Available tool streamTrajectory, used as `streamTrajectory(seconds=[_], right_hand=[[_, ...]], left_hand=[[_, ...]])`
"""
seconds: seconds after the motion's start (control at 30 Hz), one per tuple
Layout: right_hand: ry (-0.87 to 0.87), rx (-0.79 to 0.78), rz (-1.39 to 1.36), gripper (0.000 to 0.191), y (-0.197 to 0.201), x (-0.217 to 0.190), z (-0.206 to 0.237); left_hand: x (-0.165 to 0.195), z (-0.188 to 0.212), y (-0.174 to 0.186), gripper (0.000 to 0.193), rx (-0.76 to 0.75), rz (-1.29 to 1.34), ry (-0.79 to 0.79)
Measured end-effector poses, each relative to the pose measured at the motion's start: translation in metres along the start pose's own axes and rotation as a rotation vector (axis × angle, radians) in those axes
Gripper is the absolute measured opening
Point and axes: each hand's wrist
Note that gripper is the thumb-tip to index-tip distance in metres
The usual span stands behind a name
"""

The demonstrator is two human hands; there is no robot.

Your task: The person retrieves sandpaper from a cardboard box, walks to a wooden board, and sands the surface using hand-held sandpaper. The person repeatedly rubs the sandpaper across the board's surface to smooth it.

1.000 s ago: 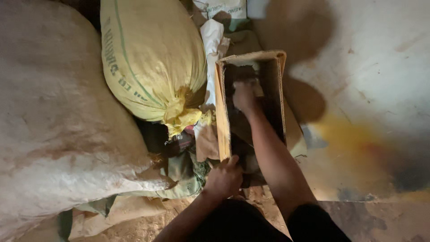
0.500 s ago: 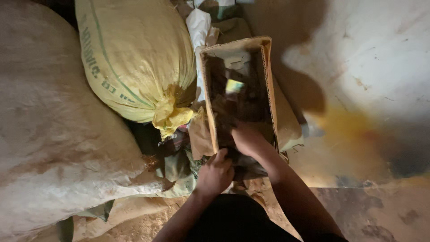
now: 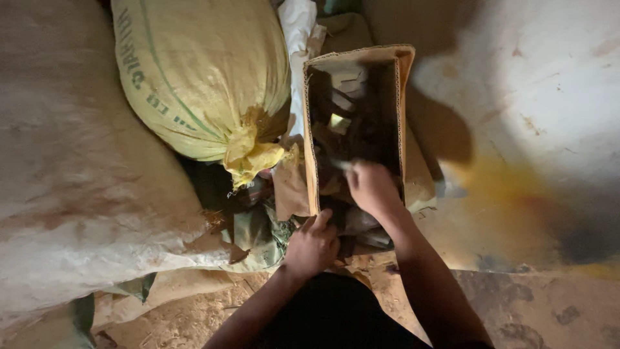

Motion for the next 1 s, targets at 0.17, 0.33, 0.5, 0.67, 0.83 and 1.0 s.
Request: streamTrajectory(seconds=[0.17, 0.33, 0.5, 0.67, 0.83, 1.0], right_hand=[[-0.017, 0.346, -0.303, 0.026, 0.002, 0.002, -0.006], [0.176, 0.437, -0.452, 0.026, -0.001, 0.009, -0.013], [0.121, 0.373, -0.440, 0.030, -0.014, 0.009, -0.043], [0.044, 0.455, -0.477, 0.038, -0.027, 0.007, -0.112], [-0.150, 0.476, 0.016, 0.039, -0.032, 0.015, -0.166], [-0.204, 0.174, 0.247, 0.040, -0.031, 0.025, -0.172]], left_hand=[[-0.003, 0.003, 0.004, 0.010, -0.049, 0.004, -0.008], [-0.003, 0.002, 0.004, 0.008, -0.010, 0.002, -0.046], [-0.003, 0.001, 0.003, 0.009, -0.049, 0.006, -0.053], [0.000, 0.000, 0.003, 0.006, -0.019, 0.035, -0.052], [0.001, 0.001, 0.006, 0.009, -0.042, 0.039, -0.031], [0.004, -0.001, 0.011, 0.010, -0.030, 0.038, -0.001]])
Point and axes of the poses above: each hand's wrist, its own z-axis away from the middle knuckle, its own y-axis out of the back of the hand, x = y × z, and after that the axes turned 4 degrees about z, right-handed
